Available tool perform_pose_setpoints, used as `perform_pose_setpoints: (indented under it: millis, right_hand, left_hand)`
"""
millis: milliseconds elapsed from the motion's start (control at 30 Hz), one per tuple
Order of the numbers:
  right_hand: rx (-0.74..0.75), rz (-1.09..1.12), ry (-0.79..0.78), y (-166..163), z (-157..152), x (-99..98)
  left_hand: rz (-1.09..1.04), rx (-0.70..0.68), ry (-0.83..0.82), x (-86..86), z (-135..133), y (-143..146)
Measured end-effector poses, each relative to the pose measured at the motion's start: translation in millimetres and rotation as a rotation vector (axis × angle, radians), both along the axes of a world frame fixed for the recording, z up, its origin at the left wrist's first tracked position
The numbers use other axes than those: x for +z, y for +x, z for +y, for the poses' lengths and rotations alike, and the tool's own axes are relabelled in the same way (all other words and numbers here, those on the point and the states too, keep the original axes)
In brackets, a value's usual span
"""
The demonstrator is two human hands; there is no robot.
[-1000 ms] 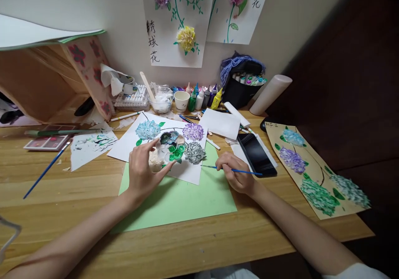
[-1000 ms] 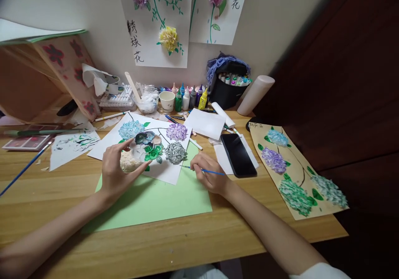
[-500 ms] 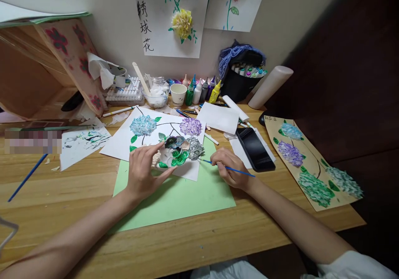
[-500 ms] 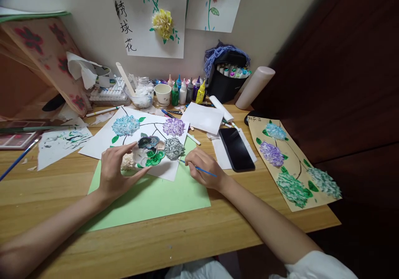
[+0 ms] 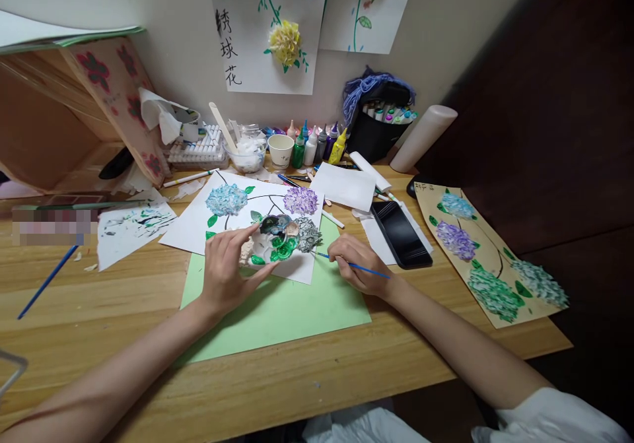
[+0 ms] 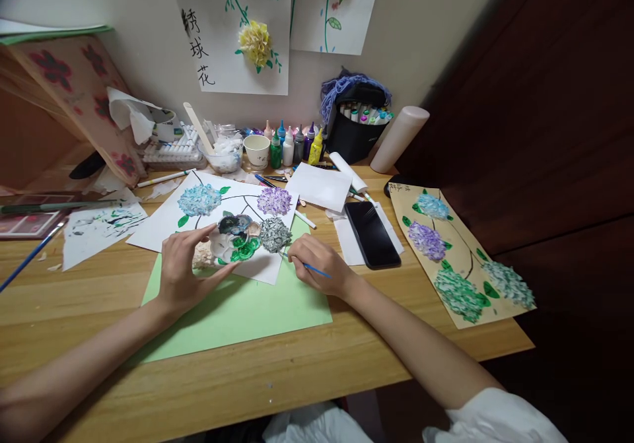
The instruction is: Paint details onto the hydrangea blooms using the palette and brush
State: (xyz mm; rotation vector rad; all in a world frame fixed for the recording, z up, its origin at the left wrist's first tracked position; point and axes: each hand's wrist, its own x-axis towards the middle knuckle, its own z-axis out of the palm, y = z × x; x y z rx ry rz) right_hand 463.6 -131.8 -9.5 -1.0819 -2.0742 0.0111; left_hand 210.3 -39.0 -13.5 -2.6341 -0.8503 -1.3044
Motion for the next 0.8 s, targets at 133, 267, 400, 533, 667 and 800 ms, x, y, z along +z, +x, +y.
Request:
perform_pose_setpoints:
  millis: [133, 267, 400, 533, 667, 800]
  right_hand:
    - [0.015, 0.013, -0.025, -1.5, -1.0, -0.6]
    - [0.033, 0.037, -0.042, -2.9, -2.9, 0.0]
    - [0.049, 0.051, -0.068, -3.5, -4.3, 1.2]
    - [0.062, 0.055, -0.079, -2.3, -5.6, 2.2]
    - [0.059, 0.094, -0.048, -0.4, -6.5, 2.1]
    - [0.043, 0.126, -0.046, 0.2, -6.0, 0.7]
  left_hand:
    - [-0.001, 0.011, -0.002, -0.7, 0.5, 0.4]
    - [-0.001, 0.02, -0.008, -2.3, 0.7, 0.2]
    - [0.001, 0.019, -0.009, -1.9, 0.4, -0.4]
    - [0.002, 0.011, -0.006, -0.9, 0.4, 0.0]
    - [-0.007, 0.012, 0.003, -0.7, 0.6, 1.1]
    - [-0.002, 0.012, -0.005, -1.2, 0.6, 1.0]
